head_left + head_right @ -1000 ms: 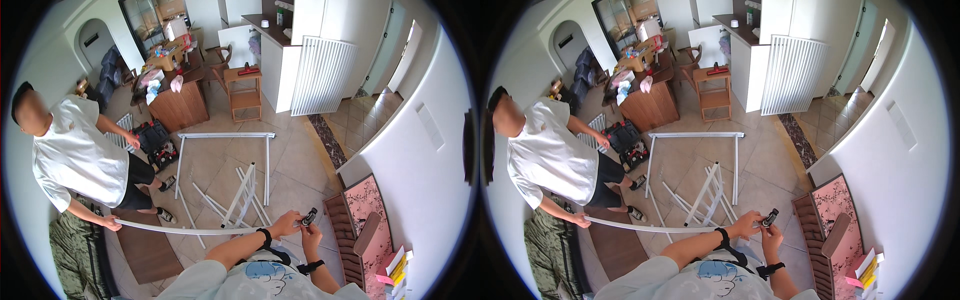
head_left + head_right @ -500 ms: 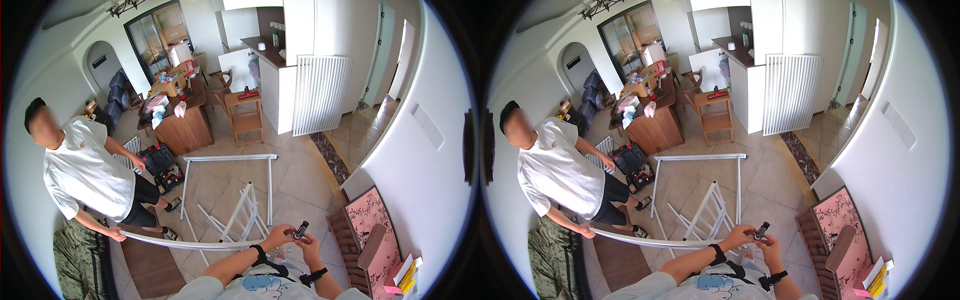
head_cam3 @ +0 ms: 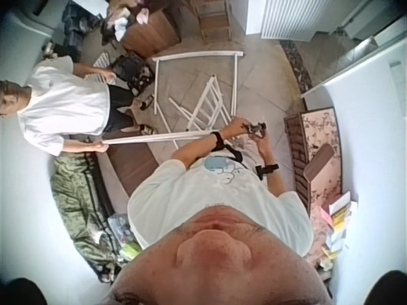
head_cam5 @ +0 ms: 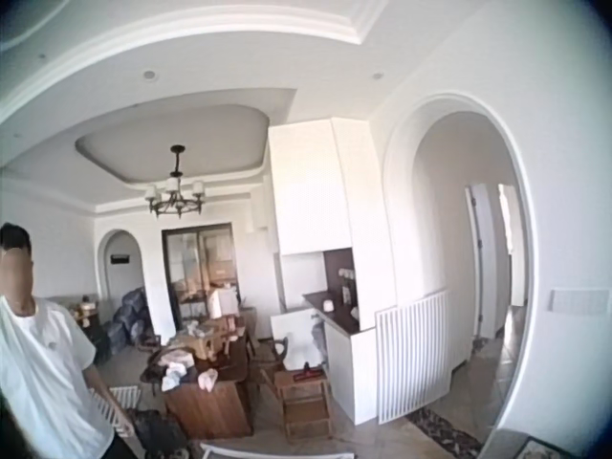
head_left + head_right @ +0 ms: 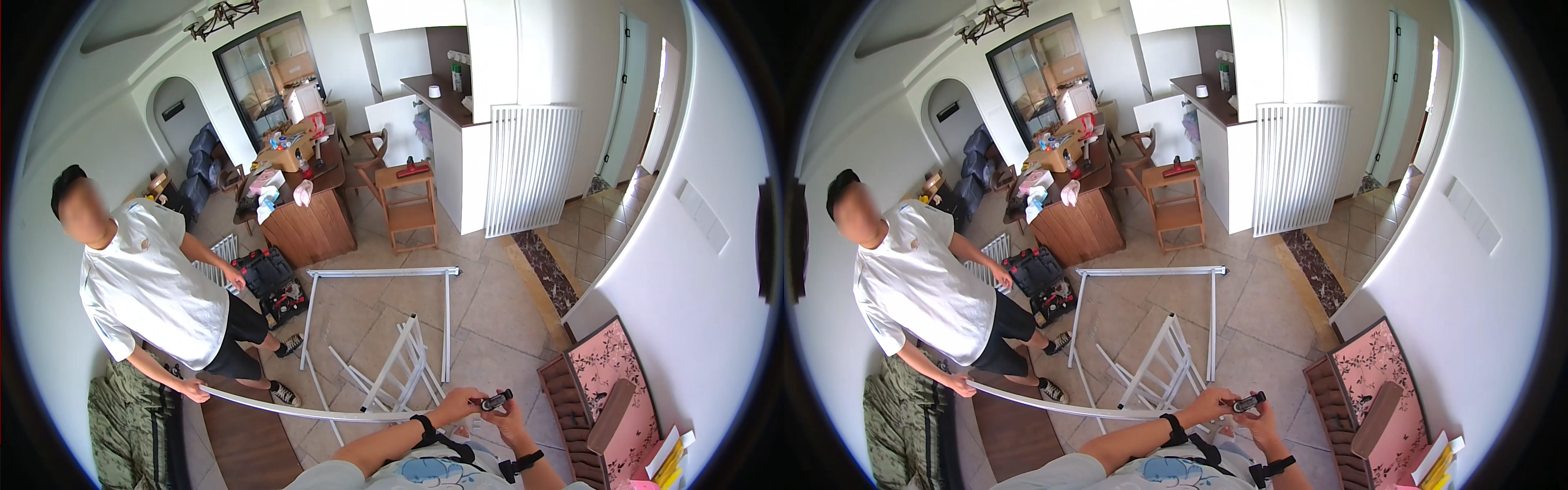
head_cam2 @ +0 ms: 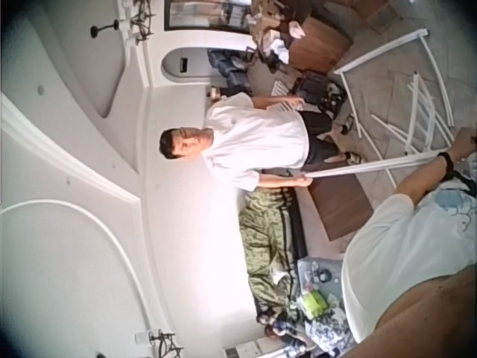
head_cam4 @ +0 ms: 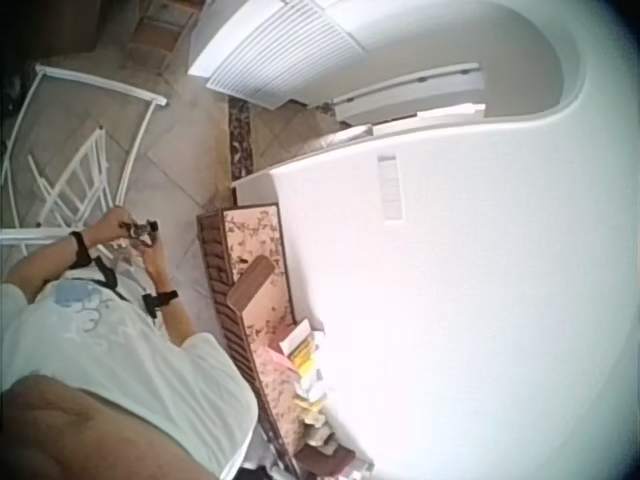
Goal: Assembling a white metal frame, likely for a crib or similar piece of furniture, by connecting rails and attaching wooden panels.
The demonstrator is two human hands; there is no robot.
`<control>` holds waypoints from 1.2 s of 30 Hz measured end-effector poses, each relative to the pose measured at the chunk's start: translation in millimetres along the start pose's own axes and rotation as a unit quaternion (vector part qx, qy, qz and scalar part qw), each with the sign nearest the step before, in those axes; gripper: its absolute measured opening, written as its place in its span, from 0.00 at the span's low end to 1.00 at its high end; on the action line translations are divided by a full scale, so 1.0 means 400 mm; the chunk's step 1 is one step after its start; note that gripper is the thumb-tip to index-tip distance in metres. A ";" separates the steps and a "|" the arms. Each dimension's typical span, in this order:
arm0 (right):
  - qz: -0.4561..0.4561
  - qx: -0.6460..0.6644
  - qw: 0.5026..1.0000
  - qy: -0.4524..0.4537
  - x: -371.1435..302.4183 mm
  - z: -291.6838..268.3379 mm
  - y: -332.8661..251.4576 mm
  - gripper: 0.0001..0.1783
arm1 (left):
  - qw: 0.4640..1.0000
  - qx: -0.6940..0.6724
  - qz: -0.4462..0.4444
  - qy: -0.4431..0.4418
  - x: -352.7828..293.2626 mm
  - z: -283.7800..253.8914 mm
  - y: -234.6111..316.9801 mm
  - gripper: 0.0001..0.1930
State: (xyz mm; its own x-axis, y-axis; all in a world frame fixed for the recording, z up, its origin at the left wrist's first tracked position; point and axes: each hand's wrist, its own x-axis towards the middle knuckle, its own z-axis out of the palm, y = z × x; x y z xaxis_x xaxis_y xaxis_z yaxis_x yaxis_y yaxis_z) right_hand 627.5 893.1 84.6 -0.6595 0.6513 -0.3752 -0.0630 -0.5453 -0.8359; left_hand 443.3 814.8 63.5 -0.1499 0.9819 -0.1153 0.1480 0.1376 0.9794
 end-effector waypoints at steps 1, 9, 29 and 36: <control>0.019 -0.032 0.999 -0.005 0.000 -0.004 -0.006 0.46 | 1.000 -0.007 0.002 -0.001 -0.002 0.002 0.000 0.22; 0.011 -0.098 0.995 -0.009 0.013 -0.042 -0.016 0.46 | 1.000 0.019 -0.010 0.011 -0.008 -0.003 0.024 0.24; -0.281 -0.598 0.746 -0.089 0.039 -0.019 -0.125 0.23 | 0.998 0.044 0.005 -0.044 0.012 -0.004 -0.018 0.24; -0.270 -0.551 0.779 -0.129 0.018 0.004 -0.147 0.17 | 0.993 -0.030 0.116 0.008 0.001 0.008 -0.015 0.22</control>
State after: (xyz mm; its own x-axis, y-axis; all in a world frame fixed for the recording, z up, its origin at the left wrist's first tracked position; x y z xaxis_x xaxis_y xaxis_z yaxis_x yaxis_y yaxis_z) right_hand 625.2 928.9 131.6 -0.8969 0.4243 0.1245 0.2049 0.6483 -0.7333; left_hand 445.4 814.7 57.1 -0.1332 0.9842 0.1166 0.1220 -0.1004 0.9874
